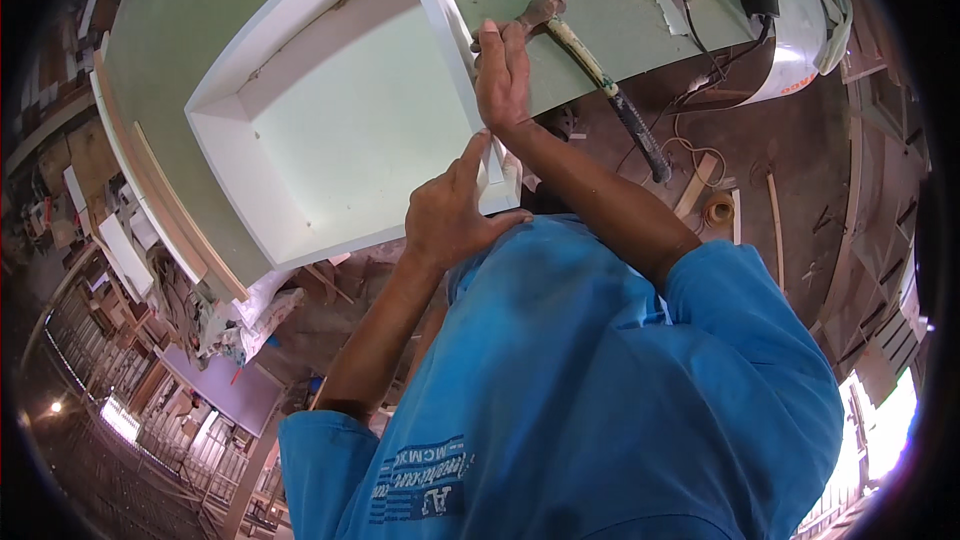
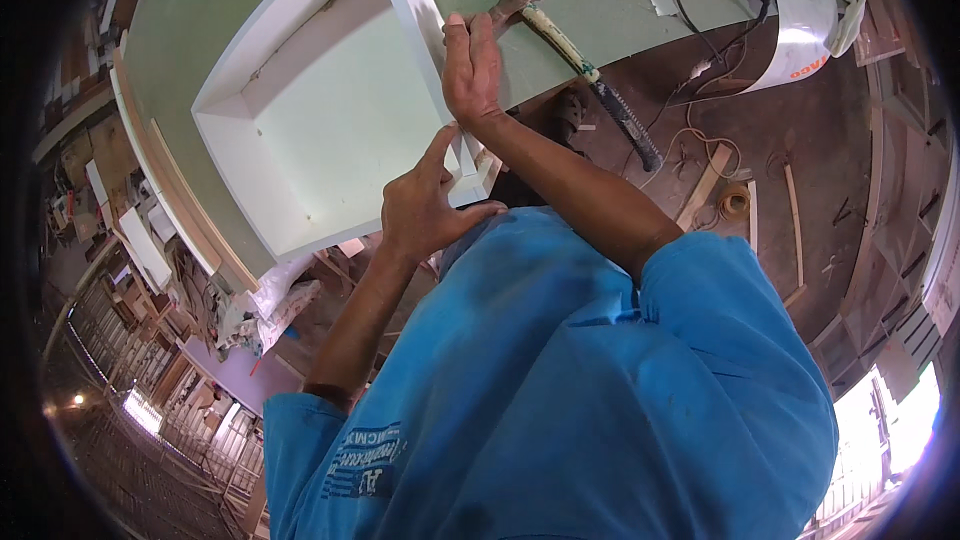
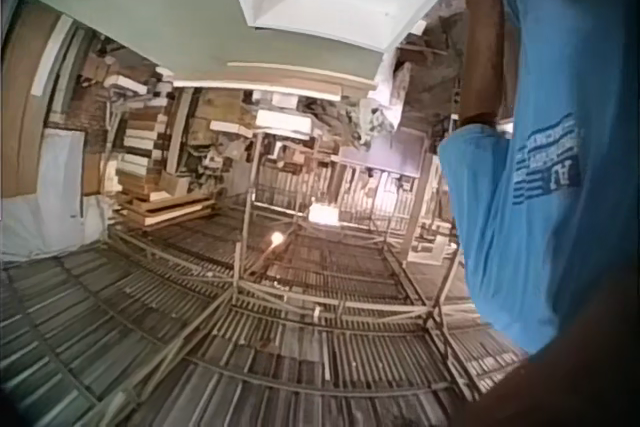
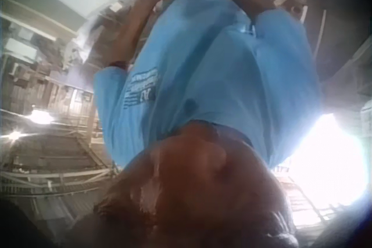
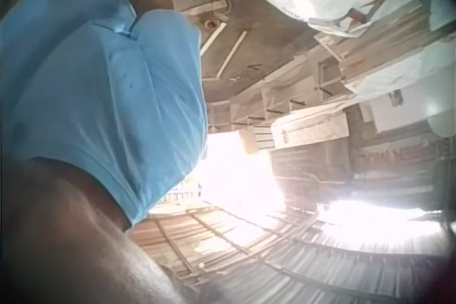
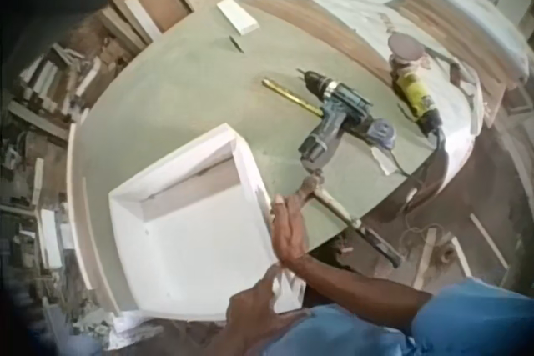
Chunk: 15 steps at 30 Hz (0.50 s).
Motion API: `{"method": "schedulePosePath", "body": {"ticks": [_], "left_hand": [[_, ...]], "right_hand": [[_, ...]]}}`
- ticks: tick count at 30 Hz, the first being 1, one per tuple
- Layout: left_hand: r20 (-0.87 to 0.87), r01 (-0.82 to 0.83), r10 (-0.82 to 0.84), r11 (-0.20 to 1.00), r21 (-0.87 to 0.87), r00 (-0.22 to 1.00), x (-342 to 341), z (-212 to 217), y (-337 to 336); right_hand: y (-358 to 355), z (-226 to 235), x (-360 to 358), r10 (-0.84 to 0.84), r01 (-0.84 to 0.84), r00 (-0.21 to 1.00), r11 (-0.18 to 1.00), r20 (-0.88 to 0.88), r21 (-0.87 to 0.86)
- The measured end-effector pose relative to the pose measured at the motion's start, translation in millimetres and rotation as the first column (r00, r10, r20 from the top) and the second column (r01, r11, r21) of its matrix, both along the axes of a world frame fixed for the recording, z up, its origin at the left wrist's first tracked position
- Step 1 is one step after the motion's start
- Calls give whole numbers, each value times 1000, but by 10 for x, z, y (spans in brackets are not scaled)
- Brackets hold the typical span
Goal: The person assembles a wooden drawer by positioning a side panel against the front panel, drilling pilot holes into the wood, and then driving nails into the joint with a hammer.
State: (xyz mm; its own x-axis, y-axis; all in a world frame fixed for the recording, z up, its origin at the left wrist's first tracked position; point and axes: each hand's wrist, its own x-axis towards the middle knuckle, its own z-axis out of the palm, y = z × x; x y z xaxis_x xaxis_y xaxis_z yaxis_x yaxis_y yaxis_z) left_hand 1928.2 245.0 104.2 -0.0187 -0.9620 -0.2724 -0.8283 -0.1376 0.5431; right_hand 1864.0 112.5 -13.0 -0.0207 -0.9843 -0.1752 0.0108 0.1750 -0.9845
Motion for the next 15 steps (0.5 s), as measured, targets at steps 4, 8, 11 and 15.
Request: {"method": "schedulePosePath", "body": {"ticks": [4, 8, 11, 15], "left_hand": [[-37, -41, 44, 996, 76, 998, 9, 18, -21], [-39, -37, 37, 999, -2, 999, 2, -19, -6], [-34, -47, 48, 998, 38, 998, 33, 11, -33], [-69, -30, 33, 998, 51, 997, 51, -2, -29]], "right_hand": [[-188, 60, -144, -54, 36, 967, 997, 250, 75], [-159, 39, -106, -68, 82, 976, 995, 206, -59], [-57, -3, 122, -148, 132, 954, 988, 261, 78], [-137, 4, 13, -128, 75, 930, 984, 344, 162]]}}
